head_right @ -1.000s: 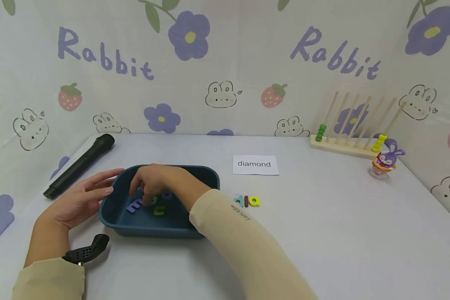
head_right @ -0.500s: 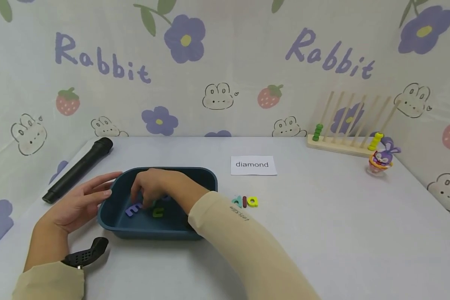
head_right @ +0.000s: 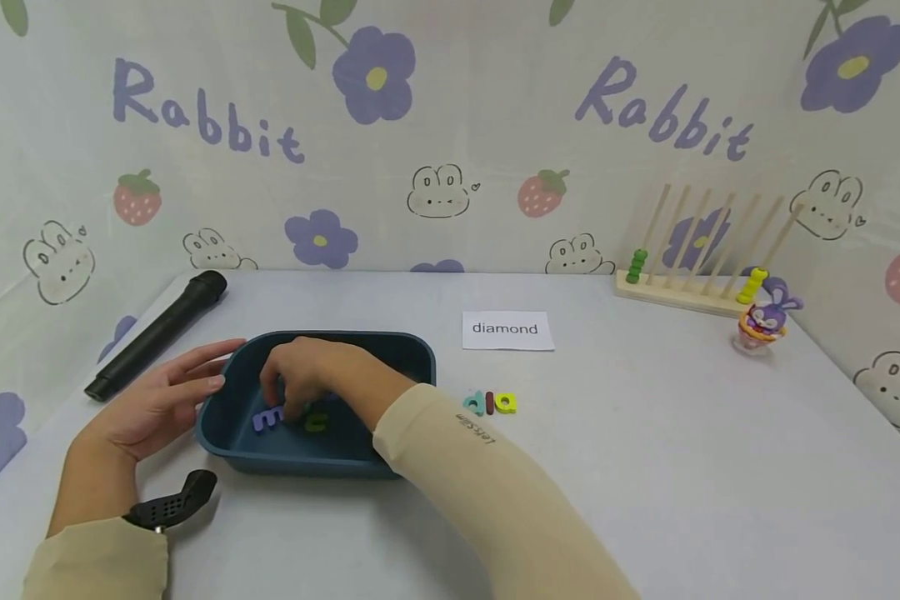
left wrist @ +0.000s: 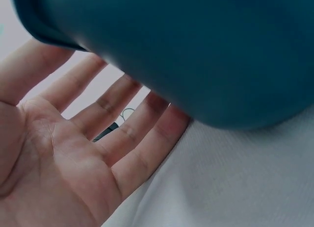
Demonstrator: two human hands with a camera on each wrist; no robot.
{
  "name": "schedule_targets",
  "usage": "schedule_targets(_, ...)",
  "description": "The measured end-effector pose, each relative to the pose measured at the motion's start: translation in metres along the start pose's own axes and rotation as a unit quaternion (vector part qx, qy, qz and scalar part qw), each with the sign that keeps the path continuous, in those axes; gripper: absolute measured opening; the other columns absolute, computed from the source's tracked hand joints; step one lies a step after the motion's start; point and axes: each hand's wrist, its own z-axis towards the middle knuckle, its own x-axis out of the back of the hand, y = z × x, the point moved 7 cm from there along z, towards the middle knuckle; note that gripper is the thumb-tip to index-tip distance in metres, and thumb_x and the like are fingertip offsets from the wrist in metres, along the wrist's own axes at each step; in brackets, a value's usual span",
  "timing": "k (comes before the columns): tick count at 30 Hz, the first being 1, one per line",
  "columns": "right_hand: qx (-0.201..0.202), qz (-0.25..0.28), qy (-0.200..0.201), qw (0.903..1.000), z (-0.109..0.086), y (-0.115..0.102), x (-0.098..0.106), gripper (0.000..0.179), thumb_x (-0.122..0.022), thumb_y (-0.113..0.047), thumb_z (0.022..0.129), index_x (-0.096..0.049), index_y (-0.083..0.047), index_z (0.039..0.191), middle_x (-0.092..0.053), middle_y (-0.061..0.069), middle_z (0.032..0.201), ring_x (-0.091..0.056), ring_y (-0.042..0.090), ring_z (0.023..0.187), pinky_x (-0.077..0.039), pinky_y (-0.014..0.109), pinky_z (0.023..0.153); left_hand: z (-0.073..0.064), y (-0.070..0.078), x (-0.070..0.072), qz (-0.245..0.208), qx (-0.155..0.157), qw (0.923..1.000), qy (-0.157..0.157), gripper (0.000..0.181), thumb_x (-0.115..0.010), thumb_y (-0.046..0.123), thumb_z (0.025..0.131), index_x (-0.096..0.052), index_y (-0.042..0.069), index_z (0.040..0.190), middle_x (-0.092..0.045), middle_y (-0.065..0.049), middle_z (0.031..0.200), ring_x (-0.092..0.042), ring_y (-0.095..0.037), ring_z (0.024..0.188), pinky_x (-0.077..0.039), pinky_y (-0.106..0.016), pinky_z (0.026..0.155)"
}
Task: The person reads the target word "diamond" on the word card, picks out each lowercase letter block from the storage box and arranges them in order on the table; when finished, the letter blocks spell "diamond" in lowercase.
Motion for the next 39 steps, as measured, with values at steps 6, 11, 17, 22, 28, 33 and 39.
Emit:
schedule_targets(6, -0.005, 0.004, -0.001, 1.0000, -0.001, 0.000, 0.000, 0.019, -0.080, -0.021, 0.092, -0.077, -0.024, 0.110, -0.064, -0.002, 0.104, -0.060, 0.013, 0.094, -0.051, 0.024, 0.075, 0.000, 0.001, 0.000, 0.003, -0.001, 1.0000, 0.000, 0.055, -0.058, 0.021, 0.106, -0.041, 0.024, 0.158, -0.027, -0.020, 0.167, -0.061, -0.009, 0.124, -0.056, -0.029, 0.097)
schedule_targets(11, -0.001, 0.006, 0.000, 1.0000, -0.002, -0.001, 0.000, 0.019, -0.080, -0.020, 0.092, -0.076, -0.024, 0.110, -0.065, -0.001, 0.104, -0.060, 0.014, 0.093, -0.052, 0.024, 0.074, 0.001, 0.002, 0.000, 0.001, -0.004, 1.0000, -0.001, 0.055, -0.058, 0.020, 0.106, -0.042, 0.023, 0.158, -0.027, -0.020, 0.167, -0.061, -0.008, 0.124, -0.056, -0.029, 0.097)
schedule_targets(17, -0.004, 0.010, -0.003, 0.9999, 0.000, 0.001, 0.000, 0.018, -0.078, -0.022, 0.093, -0.076, -0.024, 0.111, -0.065, -0.002, 0.101, -0.061, 0.013, 0.089, -0.052, 0.024, 0.072, 0.001, 0.001, 0.000, -0.004, -0.004, 1.0000, -0.001, 0.055, -0.058, 0.019, 0.106, -0.041, 0.023, 0.158, -0.027, -0.019, 0.167, -0.061, -0.008, 0.125, -0.056, -0.029, 0.097)
schedule_targets(22, -0.009, 0.035, -0.004, 0.9993, 0.002, 0.004, 0.001, 0.018, -0.076, -0.023, 0.095, -0.075, -0.023, 0.113, -0.066, 0.000, 0.098, -0.062, 0.014, 0.082, -0.054, 0.025, 0.066, 0.000, 0.001, 0.000, -0.005, -0.004, 1.0000, 0.001, 0.055, -0.058, 0.019, 0.106, -0.042, 0.023, 0.158, -0.027, -0.020, 0.167, -0.061, -0.008, 0.124, -0.056, -0.028, 0.097)
schedule_targets(28, 0.008, 0.056, 0.015, 0.9983, 0.002, 0.007, 0.008, 0.018, -0.078, -0.021, 0.094, -0.076, -0.019, 0.112, -0.070, -0.003, 0.104, -0.065, 0.012, 0.093, -0.056, 0.025, 0.077, -0.001, 0.001, 0.000, -0.006, -0.003, 1.0000, -0.002, 0.055, -0.058, 0.018, 0.106, -0.042, 0.023, 0.158, -0.027, -0.020, 0.167, -0.060, -0.009, 0.126, -0.055, -0.029, 0.097)
schedule_targets(33, 0.028, 0.067, 0.029, 0.9969, -0.001, 0.010, 0.017, 0.019, -0.078, -0.018, 0.093, -0.077, -0.016, 0.111, -0.073, -0.004, 0.105, -0.066, 0.009, 0.098, -0.054, 0.023, 0.087, 0.000, 0.001, -0.001, 0.006, 0.001, 1.0000, -0.004, 0.057, -0.059, 0.020, 0.105, -0.039, 0.022, 0.159, -0.025, -0.018, 0.169, -0.055, -0.011, 0.130, -0.054, -0.029, 0.098)
schedule_targets(39, 0.032, 0.072, 0.043, 0.9960, -0.006, 0.011, 0.029, 0.017, -0.077, -0.018, 0.092, -0.078, -0.015, 0.109, -0.073, -0.004, 0.102, -0.066, 0.011, 0.096, -0.054, 0.025, 0.088, -0.001, 0.001, 0.000, 0.007, 0.005, 1.0000, -0.001, 0.058, -0.059, 0.021, 0.106, -0.038, 0.022, 0.160, -0.025, -0.018, 0.169, -0.055, -0.012, 0.130, -0.055, -0.030, 0.098)
